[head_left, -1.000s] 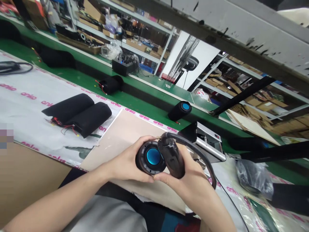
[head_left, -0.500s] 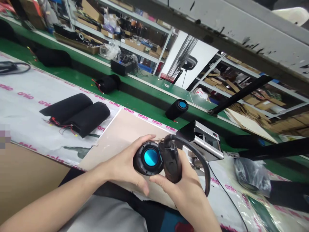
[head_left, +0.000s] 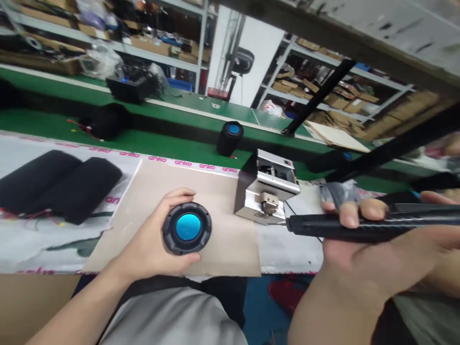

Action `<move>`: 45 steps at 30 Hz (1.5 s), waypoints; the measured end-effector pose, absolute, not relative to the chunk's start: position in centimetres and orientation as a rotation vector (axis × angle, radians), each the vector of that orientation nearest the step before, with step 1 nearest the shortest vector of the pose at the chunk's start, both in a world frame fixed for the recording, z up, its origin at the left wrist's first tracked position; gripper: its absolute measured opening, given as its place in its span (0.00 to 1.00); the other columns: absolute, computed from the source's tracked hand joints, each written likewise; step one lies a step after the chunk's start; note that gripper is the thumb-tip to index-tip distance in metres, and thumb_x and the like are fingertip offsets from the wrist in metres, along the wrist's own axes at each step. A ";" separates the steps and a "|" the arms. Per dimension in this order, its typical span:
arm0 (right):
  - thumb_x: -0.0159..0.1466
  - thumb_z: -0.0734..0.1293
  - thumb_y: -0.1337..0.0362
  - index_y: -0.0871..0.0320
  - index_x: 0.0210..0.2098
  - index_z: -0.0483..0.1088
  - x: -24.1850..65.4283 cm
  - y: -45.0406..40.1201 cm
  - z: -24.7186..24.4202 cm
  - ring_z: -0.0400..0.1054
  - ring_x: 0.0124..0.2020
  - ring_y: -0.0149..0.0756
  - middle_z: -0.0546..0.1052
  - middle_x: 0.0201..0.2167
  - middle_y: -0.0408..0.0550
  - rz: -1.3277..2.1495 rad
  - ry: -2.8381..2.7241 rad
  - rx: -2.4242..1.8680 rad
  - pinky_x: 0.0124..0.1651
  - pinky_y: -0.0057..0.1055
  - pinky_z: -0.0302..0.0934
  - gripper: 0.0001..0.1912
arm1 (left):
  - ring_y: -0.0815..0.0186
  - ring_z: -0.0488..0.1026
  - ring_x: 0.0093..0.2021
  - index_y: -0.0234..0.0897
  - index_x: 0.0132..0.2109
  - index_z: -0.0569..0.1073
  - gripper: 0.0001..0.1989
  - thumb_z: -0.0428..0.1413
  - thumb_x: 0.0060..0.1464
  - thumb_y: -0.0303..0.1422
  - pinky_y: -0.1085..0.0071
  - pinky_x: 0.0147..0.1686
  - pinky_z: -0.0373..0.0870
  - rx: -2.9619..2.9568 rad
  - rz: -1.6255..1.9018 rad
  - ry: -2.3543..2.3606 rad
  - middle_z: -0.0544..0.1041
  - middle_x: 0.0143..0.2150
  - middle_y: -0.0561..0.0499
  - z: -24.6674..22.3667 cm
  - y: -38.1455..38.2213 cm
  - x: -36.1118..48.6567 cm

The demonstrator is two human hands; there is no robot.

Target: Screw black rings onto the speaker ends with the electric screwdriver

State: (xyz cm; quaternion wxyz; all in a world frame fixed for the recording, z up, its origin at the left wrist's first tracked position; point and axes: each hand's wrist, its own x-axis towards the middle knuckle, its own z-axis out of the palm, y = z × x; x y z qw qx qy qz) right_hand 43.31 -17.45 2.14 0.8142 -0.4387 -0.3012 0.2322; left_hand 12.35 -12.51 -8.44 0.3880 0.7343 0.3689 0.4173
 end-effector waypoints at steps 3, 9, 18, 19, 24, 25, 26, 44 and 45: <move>0.40 0.86 0.35 0.47 0.33 0.69 44.2 -18.1 2.7 0.55 0.17 0.32 0.63 0.18 0.36 0.391 -0.663 -0.942 0.19 0.32 0.57 0.36 | 0.40 0.75 0.67 0.45 0.67 0.67 0.42 0.74 0.47 0.40 0.45 0.66 0.75 1.950 1.024 1.019 0.76 0.65 0.39 -8.6 -12.1 11.8; 0.57 0.80 0.35 0.52 0.39 0.66 43.8 -15.5 1.5 0.60 0.14 0.31 0.67 0.18 0.35 0.425 -0.812 -0.829 0.18 0.30 0.59 0.32 | 0.40 0.75 0.66 0.47 0.73 0.64 0.45 0.71 0.51 0.42 0.46 0.67 0.74 1.929 1.007 1.142 0.76 0.66 0.42 -8.1 -11.9 11.7; 0.65 0.72 0.32 0.50 0.41 0.65 43.9 -10.9 -0.9 0.63 0.15 0.30 0.67 0.21 0.35 0.498 -1.008 -0.911 0.18 0.30 0.57 0.29 | 0.41 0.76 0.66 0.48 0.72 0.66 0.44 0.72 0.52 0.42 0.44 0.68 0.73 1.923 1.056 1.081 0.76 0.64 0.42 -8.0 -11.7 14.7; 0.65 0.72 0.32 0.51 0.40 0.64 43.9 -10.7 -1.0 0.63 0.15 0.30 0.67 0.20 0.34 0.497 -1.013 -0.920 0.18 0.29 0.57 0.29 | 0.42 0.76 0.66 0.46 0.71 0.67 0.43 0.73 0.52 0.42 0.46 0.67 0.75 1.924 1.047 1.065 0.77 0.65 0.42 -8.0 -11.7 15.4; 0.63 0.76 0.36 0.52 0.35 0.63 43.6 -10.1 -1.7 0.62 0.14 0.28 0.68 0.20 0.34 0.539 -1.006 -0.896 0.16 0.28 0.55 0.29 | 0.42 0.71 0.71 0.45 0.64 0.71 0.35 0.72 0.53 0.40 0.49 0.69 0.72 2.038 1.101 0.940 0.73 0.68 0.42 -8.0 -11.7 17.6; 0.64 0.75 0.36 0.52 0.36 0.62 43.6 -10.1 -1.9 0.61 0.14 0.28 0.68 0.20 0.34 0.562 -1.000 -0.906 0.16 0.28 0.55 0.29 | 0.43 0.70 0.71 0.45 0.64 0.70 0.34 0.72 0.53 0.39 0.49 0.69 0.72 2.063 1.110 0.921 0.73 0.68 0.42 -8.0 -11.8 17.7; 0.63 0.75 0.36 0.52 0.36 0.62 43.6 -10.2 -2.2 0.61 0.14 0.28 0.68 0.20 0.34 0.592 -0.995 -0.926 0.16 0.28 0.55 0.30 | 0.44 0.70 0.71 0.45 0.64 0.70 0.34 0.71 0.53 0.38 0.49 0.69 0.71 2.072 1.112 0.916 0.73 0.67 0.43 -8.0 -11.8 17.8; 0.63 0.80 0.46 0.55 0.32 0.66 43.1 -9.8 -2.4 0.61 0.11 0.29 0.69 0.17 0.35 0.466 -1.032 -0.771 0.12 0.25 0.54 0.25 | 0.42 0.75 0.68 0.43 0.64 0.71 0.42 0.77 0.45 0.41 0.53 0.62 0.77 1.729 0.956 0.956 0.75 0.69 0.38 -7.9 -12.1 17.2; 0.64 0.80 0.47 0.55 0.32 0.67 43.1 -9.9 -2.5 0.61 0.11 0.29 0.69 0.17 0.36 0.479 -1.027 -0.767 0.12 0.25 0.54 0.25 | 0.42 0.75 0.68 0.43 0.64 0.71 0.42 0.77 0.45 0.41 0.53 0.61 0.78 1.729 0.960 0.942 0.75 0.69 0.38 -8.1 -12.1 17.2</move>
